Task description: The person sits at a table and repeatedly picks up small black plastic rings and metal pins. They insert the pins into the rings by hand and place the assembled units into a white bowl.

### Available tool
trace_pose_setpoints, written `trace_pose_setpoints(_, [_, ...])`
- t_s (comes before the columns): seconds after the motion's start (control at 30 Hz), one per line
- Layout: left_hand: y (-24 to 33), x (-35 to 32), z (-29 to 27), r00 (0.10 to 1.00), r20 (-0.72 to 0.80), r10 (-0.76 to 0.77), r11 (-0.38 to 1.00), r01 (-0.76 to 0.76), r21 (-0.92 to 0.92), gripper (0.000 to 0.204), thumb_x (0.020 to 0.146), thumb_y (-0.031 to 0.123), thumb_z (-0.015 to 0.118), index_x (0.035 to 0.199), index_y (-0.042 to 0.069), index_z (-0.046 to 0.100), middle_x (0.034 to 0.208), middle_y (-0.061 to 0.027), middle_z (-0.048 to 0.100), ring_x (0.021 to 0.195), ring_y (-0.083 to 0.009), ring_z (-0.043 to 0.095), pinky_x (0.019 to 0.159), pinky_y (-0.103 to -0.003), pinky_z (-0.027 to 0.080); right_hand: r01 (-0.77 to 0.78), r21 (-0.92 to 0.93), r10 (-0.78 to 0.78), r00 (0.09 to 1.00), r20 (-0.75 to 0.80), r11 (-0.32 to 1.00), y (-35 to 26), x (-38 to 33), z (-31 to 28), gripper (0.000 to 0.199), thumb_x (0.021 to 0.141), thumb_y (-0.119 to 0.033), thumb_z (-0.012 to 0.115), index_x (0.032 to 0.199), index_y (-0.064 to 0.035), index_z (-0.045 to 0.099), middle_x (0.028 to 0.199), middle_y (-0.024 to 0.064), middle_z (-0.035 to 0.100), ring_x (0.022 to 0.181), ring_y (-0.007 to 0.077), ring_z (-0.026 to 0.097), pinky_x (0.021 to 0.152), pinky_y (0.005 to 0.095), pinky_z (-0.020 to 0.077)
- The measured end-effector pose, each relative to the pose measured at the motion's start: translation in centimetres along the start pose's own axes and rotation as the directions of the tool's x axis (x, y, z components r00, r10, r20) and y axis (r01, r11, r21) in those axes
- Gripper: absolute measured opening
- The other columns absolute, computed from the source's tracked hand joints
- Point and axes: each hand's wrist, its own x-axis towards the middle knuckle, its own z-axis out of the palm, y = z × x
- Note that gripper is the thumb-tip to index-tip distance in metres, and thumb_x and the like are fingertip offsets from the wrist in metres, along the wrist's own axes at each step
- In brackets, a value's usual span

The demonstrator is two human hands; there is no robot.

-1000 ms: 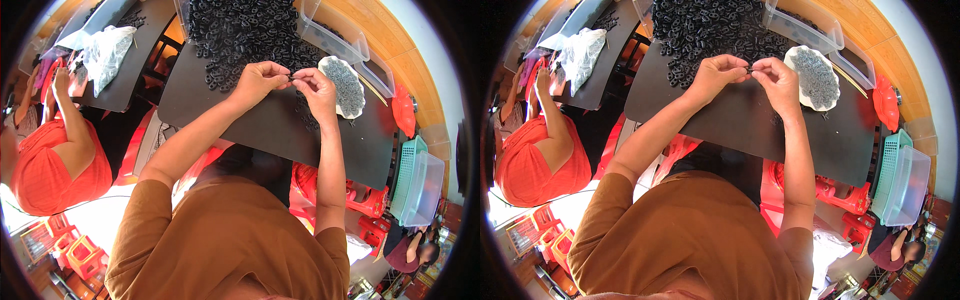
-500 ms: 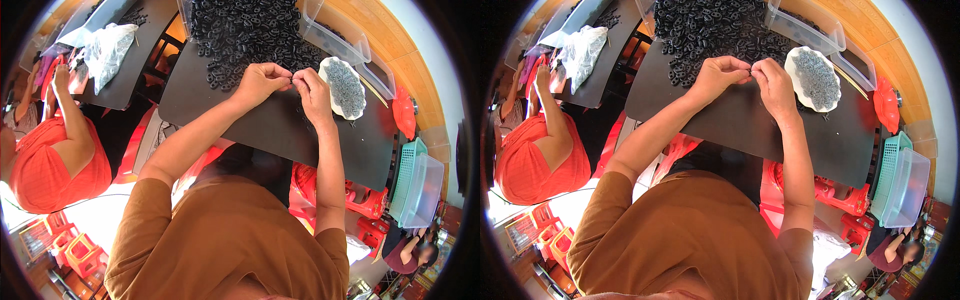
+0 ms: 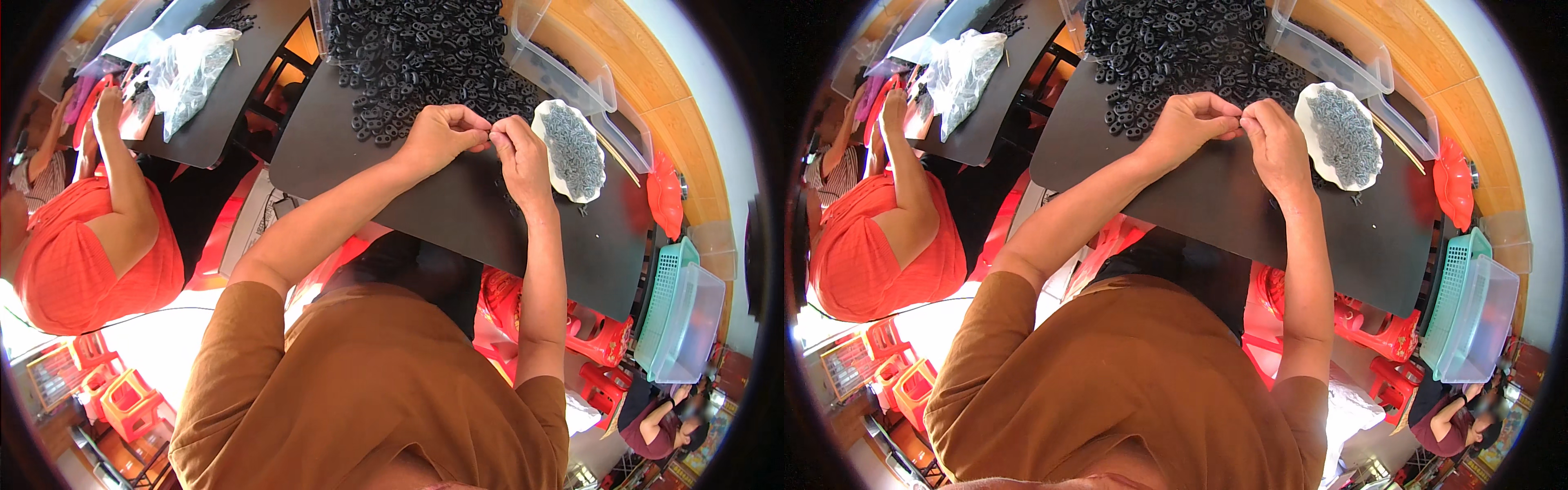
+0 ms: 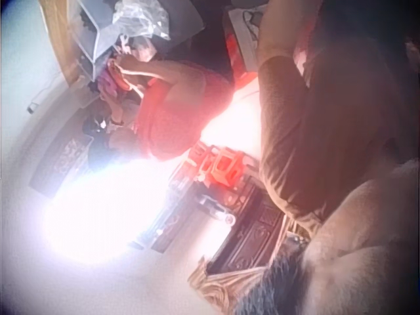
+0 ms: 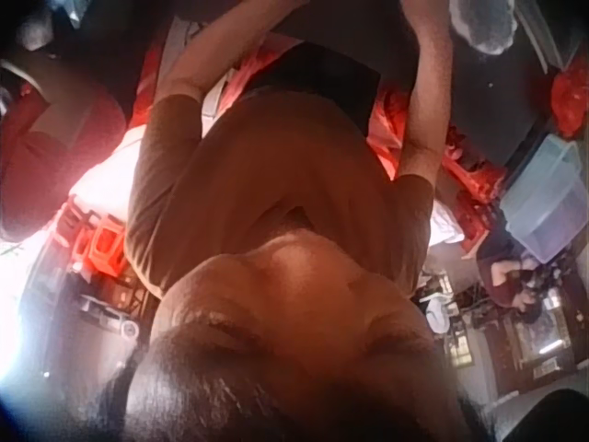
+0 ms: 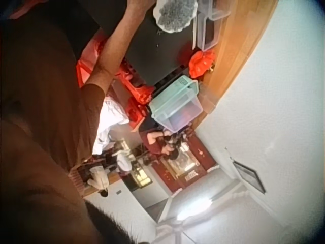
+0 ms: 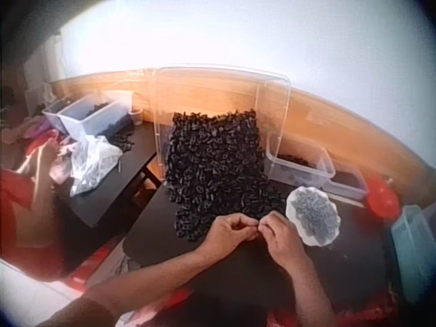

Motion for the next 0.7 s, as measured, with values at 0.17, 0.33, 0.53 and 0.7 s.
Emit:
trace_pose_setpoints(0.17, [0.0,0.0,0.0,0.999,-0.016,-0.031,0.983,0.028,-0.181,0.015,0.090,0.003,0.067,0.105,-0.001,0.064,0.100,-0.0083,0.067,0.090,-0.0157,0.068,0.082,-0.026,0.056,-0.158,0.316,0.179,0.983,-0.038,0.936,0.2,-0.2,0.3,0.013,0.091,-0.011,0.065,0.099,-0.0018,0.062,0.081,0.0054,0.062,0.072,0.0136,0.058,0.065,0.0264,0.0466])
trace_pose_setpoints(0.33, [-0.6,-0.5,0.3,0.999,-0.033,-0.037,0.945,0.024,-0.326,0.016,0.091,0.005,0.067,0.107,0.001,0.063,0.102,-0.0066,0.066,0.092,-0.0145,0.066,0.084,-0.027,0.056,-0.227,0.522,0.248,0.968,0.030,0.822,0.6,-0.5,0.6,0.020,0.088,-0.013,0.072,0.103,-0.0024,0.064,0.085,-0.0003,0.063,0.074,0.0051,0.055,0.067,0.0200,0.0461])
trace_pose_setpoints(0.53, [0.0,-1.7,0.3,0.999,-0.030,-0.031,0.979,0.024,-0.204,0.017,0.092,0.005,0.065,0.108,0.000,0.063,0.104,-0.0086,0.067,0.093,-0.0147,0.067,0.086,-0.028,0.056,-0.277,0.575,0.296,0.953,0.063,0.770,0.5,-0.6,0.8,0.010,0.086,-0.008,0.072,0.093,-0.0036,0.066,0.080,-0.0011,0.065,0.073,0.0057,0.059,0.065,0.0207,0.0470])
trace_pose_setpoints(0.7, [3.1,-5.6,-1.8,0.995,-0.050,0.084,0.994,-0.080,0.079,0.019,0.091,0.005,0.066,0.110,-0.001,0.065,0.100,-0.0058,0.069,0.091,-0.0136,0.067,0.083,-0.026,0.055,-0.303,0.532,0.315,0.946,0.070,0.791,0.7,-0.9,0.7,0.006,0.086,-0.004,0.071,0.089,-0.0033,0.066,0.078,-0.0002,0.066,0.071,0.0067,0.060,0.064,0.0233,0.0486])
